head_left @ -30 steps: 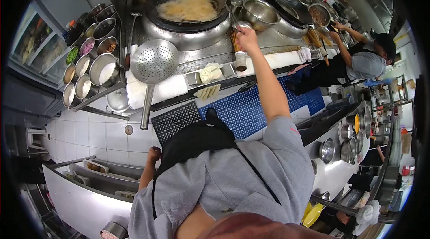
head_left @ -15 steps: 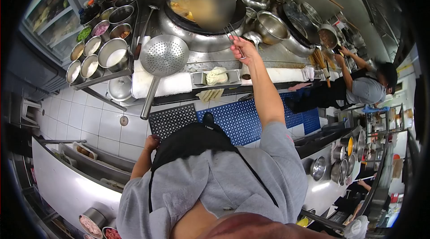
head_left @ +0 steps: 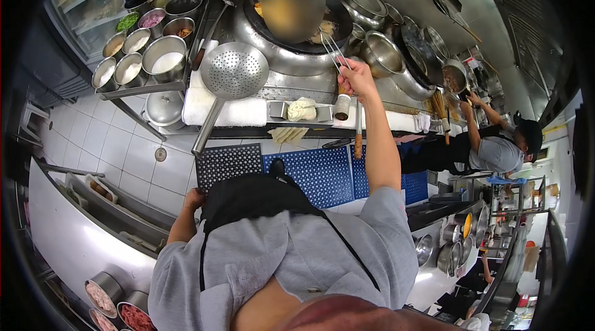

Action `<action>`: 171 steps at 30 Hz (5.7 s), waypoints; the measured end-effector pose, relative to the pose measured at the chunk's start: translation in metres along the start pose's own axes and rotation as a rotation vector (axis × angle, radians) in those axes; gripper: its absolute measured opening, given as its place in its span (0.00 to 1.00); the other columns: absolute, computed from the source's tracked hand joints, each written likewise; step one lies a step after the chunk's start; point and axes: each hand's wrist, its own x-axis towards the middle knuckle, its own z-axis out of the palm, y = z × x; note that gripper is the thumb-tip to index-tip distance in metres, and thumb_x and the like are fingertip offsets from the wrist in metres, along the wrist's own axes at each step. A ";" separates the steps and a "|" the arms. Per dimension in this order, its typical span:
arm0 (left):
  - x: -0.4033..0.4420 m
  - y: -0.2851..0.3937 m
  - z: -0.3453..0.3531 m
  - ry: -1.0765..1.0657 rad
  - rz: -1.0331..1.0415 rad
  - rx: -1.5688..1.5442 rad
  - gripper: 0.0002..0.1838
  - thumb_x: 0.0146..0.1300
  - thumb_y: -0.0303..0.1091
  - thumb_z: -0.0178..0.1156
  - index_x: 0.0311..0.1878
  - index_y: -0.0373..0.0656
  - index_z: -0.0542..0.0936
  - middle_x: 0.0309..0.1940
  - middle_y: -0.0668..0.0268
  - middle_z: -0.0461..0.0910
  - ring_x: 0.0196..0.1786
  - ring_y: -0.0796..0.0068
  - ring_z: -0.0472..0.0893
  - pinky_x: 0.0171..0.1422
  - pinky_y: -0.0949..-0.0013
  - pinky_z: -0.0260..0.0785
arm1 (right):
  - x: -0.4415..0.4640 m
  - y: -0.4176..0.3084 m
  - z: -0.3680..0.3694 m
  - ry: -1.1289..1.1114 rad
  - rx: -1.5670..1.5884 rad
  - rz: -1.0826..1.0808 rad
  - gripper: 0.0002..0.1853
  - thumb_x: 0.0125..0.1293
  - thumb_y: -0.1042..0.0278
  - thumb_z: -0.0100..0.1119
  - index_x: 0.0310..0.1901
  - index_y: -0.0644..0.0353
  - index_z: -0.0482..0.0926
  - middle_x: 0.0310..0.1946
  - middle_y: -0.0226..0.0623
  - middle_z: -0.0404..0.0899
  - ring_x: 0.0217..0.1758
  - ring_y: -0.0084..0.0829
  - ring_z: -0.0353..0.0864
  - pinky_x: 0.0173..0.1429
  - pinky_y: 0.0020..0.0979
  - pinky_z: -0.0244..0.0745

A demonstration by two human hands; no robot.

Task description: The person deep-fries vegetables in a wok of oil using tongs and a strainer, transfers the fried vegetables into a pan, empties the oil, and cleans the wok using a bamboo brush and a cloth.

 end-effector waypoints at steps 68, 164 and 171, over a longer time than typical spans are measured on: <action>0.174 0.163 0.110 -1.002 0.770 0.720 0.16 0.61 0.40 0.57 0.48 0.43 0.80 0.42 0.49 0.80 0.47 0.52 0.79 0.56 0.53 0.70 | -0.362 0.242 -0.007 1.676 1.185 0.236 0.26 0.72 0.42 0.46 0.48 0.64 0.69 0.35 0.43 0.78 0.30 0.36 0.81 0.32 0.35 0.82; 0.016 0.190 0.102 -0.166 0.348 0.366 0.16 0.53 0.43 0.64 0.45 0.51 0.86 0.41 0.52 0.84 0.46 0.54 0.84 0.52 0.55 0.75 | 0.021 0.149 -0.178 0.236 0.856 -0.013 0.17 0.71 0.72 0.48 0.60 0.51 0.65 0.21 0.32 0.75 0.14 0.24 0.71 0.17 0.28 0.68; 0.003 0.151 0.087 -0.138 0.181 0.323 0.17 0.52 0.38 0.60 0.47 0.52 0.85 0.45 0.53 0.83 0.52 0.54 0.82 0.58 0.56 0.73 | -0.015 0.060 -0.106 0.161 0.556 -0.053 0.18 0.68 0.76 0.48 0.60 0.56 0.65 0.28 0.37 0.78 0.19 0.23 0.73 0.18 0.23 0.67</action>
